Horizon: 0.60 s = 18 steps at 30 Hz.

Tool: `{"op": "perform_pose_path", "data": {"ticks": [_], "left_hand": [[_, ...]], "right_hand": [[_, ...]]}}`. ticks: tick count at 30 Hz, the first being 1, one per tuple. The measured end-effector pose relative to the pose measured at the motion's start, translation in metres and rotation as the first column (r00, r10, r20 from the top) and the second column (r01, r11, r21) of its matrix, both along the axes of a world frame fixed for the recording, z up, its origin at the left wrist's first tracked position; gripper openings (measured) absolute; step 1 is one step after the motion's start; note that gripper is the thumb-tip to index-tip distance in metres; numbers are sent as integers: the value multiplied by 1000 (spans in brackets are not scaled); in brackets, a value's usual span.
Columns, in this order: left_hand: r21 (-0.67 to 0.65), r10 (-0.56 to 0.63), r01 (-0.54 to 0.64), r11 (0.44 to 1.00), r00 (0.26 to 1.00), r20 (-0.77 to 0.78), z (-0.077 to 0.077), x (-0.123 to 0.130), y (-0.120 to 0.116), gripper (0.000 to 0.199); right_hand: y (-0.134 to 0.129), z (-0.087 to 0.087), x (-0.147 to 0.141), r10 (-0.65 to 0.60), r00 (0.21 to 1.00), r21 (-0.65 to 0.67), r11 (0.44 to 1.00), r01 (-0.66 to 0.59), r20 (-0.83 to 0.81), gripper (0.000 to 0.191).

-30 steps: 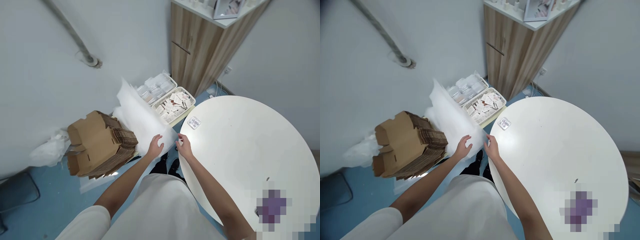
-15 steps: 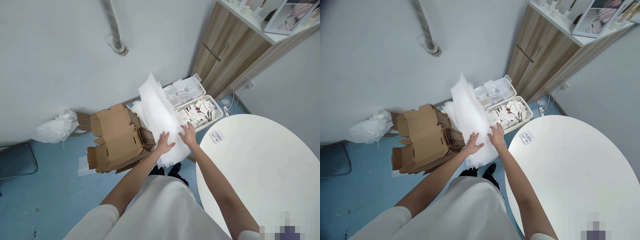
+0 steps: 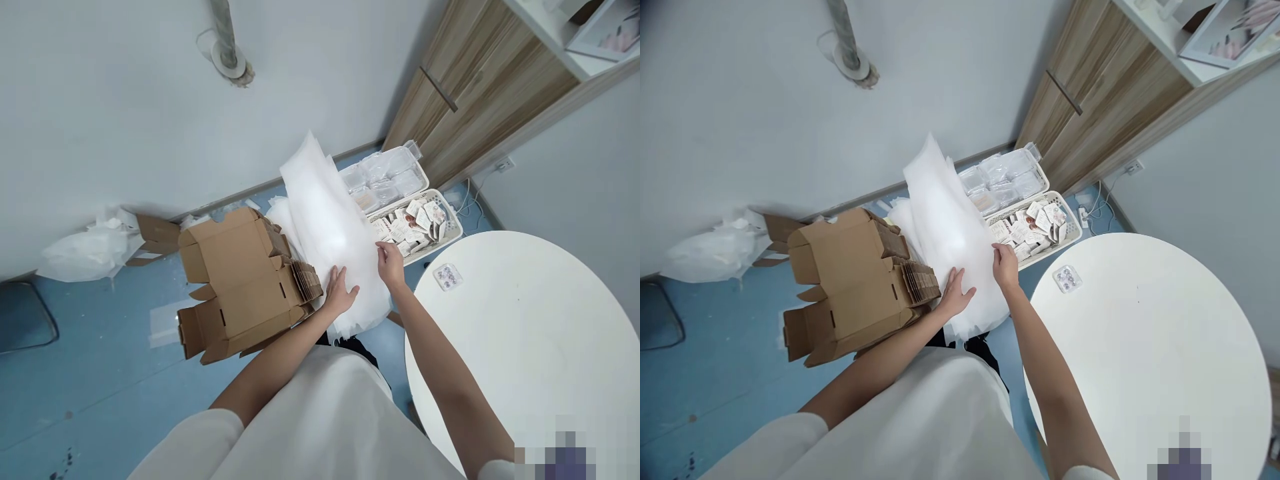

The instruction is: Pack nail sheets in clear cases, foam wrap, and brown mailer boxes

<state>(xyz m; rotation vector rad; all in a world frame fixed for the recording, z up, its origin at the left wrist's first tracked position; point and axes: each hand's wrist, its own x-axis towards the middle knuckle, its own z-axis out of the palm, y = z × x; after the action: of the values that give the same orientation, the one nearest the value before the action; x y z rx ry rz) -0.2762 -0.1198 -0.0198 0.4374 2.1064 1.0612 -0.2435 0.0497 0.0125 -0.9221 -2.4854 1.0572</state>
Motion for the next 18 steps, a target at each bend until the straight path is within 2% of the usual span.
{"op": "perform_pose_path", "data": {"ticks": [3, 10, 18], "left_hand": [[4, 21, -21, 1000, 1000, -16, 1, -1, -1, 63], [-38, 10, -12, 999, 999, -52, -1, 0, 0, 58], [6, 43, -43, 999, 999, 6, 3, 15, 11, 60]], "right_hand": [[-1, 6, 2, -4, 998, -11, 1000, 3, -64, 32], [-1, 14, 10, -52, 995, -130, 991, 40, -88, 34], [1, 25, 46, -231, 960, -150, 967, 208, -161, 35]]}}
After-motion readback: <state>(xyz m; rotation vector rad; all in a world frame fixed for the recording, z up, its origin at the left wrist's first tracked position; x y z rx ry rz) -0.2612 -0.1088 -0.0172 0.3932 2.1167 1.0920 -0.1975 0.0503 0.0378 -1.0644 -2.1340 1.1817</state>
